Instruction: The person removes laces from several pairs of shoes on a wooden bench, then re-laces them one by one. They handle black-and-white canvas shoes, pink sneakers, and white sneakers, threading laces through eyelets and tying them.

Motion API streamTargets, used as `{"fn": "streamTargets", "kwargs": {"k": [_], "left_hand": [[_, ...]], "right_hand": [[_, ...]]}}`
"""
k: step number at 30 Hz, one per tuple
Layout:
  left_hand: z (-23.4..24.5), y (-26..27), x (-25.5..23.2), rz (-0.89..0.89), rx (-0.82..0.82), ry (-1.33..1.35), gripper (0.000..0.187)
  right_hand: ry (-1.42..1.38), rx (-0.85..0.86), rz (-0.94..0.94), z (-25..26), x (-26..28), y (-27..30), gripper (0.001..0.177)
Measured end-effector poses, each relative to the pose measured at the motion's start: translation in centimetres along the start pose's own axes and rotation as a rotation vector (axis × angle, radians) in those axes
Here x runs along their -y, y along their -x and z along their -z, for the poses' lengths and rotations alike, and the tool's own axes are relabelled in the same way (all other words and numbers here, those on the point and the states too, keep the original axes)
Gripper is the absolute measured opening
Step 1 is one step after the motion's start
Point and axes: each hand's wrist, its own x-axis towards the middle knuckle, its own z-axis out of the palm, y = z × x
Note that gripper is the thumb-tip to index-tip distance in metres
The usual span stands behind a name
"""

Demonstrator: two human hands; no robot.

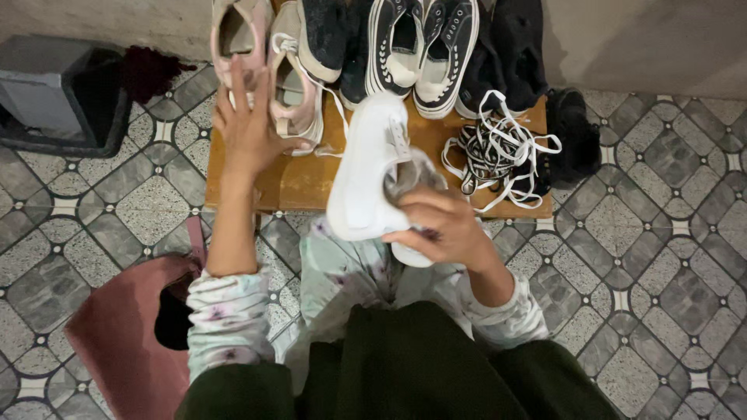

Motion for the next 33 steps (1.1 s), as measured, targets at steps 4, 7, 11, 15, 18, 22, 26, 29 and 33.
{"fn": "streamTargets", "kwargs": {"k": [4, 7, 11, 15, 18, 22, 26, 29, 33], "left_hand": [[1.1, 3.4, -1.8, 0.068, -0.067, -0.006, 0.101], [1.1, 7.8, -5.0, 0.021, -0.237, 0.164, 0.066], [-0.1, 12.2, -9.1, -0.045, -0.183, 0.574, 0.038], [-0.7, 11.3, -9.6, 0.003, -0.165, 0.448, 0.029], [-1.0, 7.1, -8.8, -0.226, -0.243, 0.052, 0.036], [-2.2, -0.9, -7.6, -0.506, -0.302, -0.359, 0.022], [-5.4, -4.2, -7.8, -0.548, -0.169, -0.803, 0.034], [-6.4, -4.5, -7.4, -0.545, -0.151, -0.877, 0.026], [-4.5, -5.3, -4.6, -0.496, -0.224, -0.331, 0.015]], "right_hand": [[0.239, 0.157, 0.157, -1.3, 0.4, -0.6, 0.029], [0.244, 0.224, 0.231, -3.0, -0.7, -0.1, 0.024], [0.198, 0.306, 0.101, -4.8, -1.6, 2.8, 0.024], [0.137, 0.275, -0.026, -4.1, -2.3, 5.5, 0.020], [0.107, 0.212, -0.060, -3.4, -2.7, 6.2, 0.023], [0.021, 0.124, -0.144, -3.1, -3.3, 6.1, 0.024], [0.046, 0.146, -0.172, -3.7, -3.8, 6.6, 0.025], [0.030, 0.183, -0.168, -4.4, -4.3, 7.0, 0.024], [0.037, 0.173, -0.158, -5.1, -4.8, 7.1, 0.025]]}}
